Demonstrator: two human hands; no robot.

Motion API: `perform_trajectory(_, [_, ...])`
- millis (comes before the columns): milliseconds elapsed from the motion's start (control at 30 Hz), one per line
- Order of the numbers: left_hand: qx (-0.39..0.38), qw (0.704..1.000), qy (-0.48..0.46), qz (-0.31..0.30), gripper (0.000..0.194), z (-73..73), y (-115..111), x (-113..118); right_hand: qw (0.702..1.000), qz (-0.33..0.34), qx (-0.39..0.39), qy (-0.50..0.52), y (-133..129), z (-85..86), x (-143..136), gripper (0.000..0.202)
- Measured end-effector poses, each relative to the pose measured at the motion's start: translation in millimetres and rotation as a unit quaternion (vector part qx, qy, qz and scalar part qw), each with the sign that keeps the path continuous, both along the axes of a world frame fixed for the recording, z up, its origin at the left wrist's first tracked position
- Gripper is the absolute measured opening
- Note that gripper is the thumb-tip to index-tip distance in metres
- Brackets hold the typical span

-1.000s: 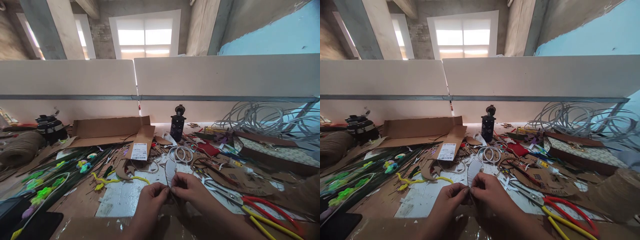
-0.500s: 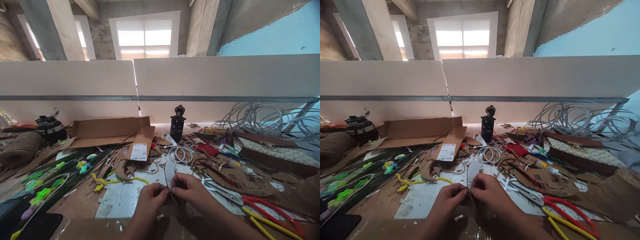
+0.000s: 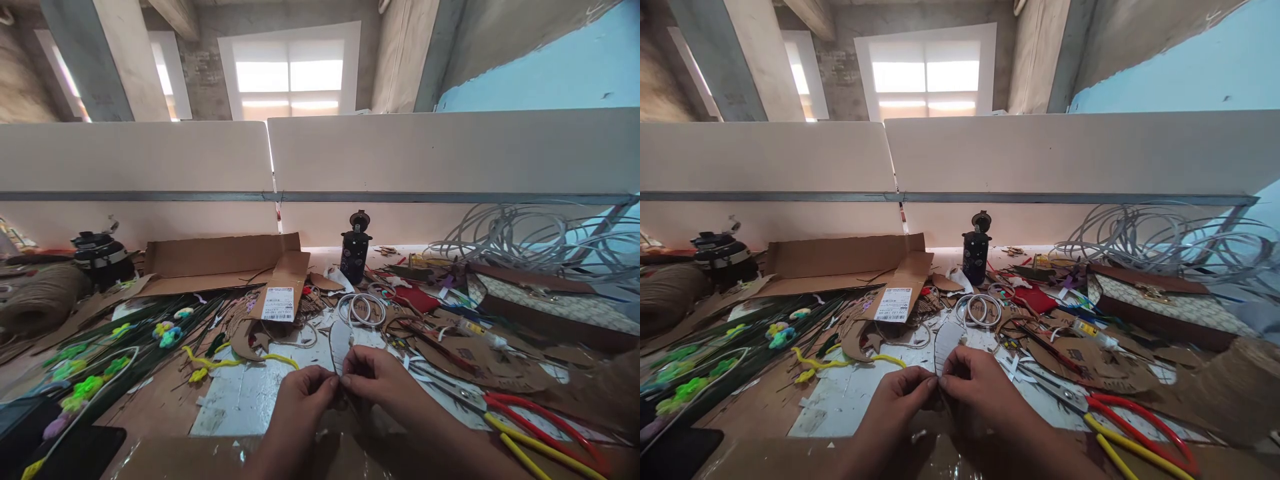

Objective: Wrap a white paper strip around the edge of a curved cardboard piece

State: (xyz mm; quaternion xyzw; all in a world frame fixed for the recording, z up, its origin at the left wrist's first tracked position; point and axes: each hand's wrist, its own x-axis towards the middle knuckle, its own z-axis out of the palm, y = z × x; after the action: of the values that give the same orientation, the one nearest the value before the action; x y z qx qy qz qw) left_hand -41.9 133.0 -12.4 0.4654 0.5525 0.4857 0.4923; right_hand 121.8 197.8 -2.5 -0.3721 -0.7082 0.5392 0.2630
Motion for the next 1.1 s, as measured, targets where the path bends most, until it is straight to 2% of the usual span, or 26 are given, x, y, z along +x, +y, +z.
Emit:
perform_trajectory(400, [0.013,1.0,-0.019,-0.014,0.023,0.6,-1.1,1.7,1.0,-0.013,0.0,-0.004,-1.6,0.7,-0.7,0.004])
perform_trajectory(733, [0.013,1.0,-0.011,-0.007,0.025,-2.7,-1.1,1.0,1.0,-0.013,0.003,0.002,-2.0,-1.3,0.3,0.006])
perform_trajectory(1100, [0.008,0.999,-0.05,0.009,0.025,-1.9,1.8,3.0,1.0,-0.024,-0.008,0.008,-2.6,1.0,-2.8,0.01])
